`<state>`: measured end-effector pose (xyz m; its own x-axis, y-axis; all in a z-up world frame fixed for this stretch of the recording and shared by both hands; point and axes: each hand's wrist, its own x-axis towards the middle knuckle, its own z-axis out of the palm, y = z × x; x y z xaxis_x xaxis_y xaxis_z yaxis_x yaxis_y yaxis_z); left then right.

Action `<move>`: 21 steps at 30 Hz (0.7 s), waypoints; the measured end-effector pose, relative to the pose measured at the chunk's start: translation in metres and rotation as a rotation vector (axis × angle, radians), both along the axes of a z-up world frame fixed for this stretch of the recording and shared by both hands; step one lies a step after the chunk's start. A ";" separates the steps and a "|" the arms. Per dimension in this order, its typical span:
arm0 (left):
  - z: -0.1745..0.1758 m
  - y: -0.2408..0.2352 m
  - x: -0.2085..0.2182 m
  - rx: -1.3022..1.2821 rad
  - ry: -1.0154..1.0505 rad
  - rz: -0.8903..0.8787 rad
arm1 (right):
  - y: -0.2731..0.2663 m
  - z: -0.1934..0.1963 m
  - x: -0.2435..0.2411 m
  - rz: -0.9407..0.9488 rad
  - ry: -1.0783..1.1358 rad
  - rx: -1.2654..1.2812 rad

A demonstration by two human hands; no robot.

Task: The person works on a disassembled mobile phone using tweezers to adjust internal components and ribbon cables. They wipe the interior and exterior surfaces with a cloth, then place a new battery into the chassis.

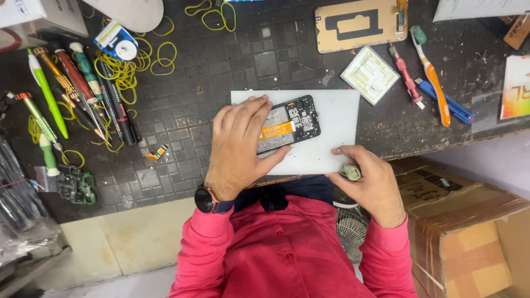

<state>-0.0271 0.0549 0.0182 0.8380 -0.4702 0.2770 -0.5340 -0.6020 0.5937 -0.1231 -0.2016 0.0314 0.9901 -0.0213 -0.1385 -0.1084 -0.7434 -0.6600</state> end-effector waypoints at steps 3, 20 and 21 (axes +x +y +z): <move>-0.004 0.001 -0.002 -0.020 0.018 0.008 | -0.004 -0.001 -0.002 0.010 -0.012 0.026; -0.004 0.004 0.001 -0.049 -0.009 0.005 | 0.003 -0.004 -0.002 -0.057 -0.052 -0.020; -0.004 0.004 0.002 -0.056 -0.012 0.004 | 0.003 -0.004 -0.001 -0.053 -0.056 -0.015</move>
<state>-0.0255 0.0584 0.0141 0.8361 -0.4507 0.3128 -0.5391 -0.5699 0.6201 -0.1245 -0.1987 0.0276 0.9937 -0.0759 -0.0823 -0.1113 -0.7475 -0.6549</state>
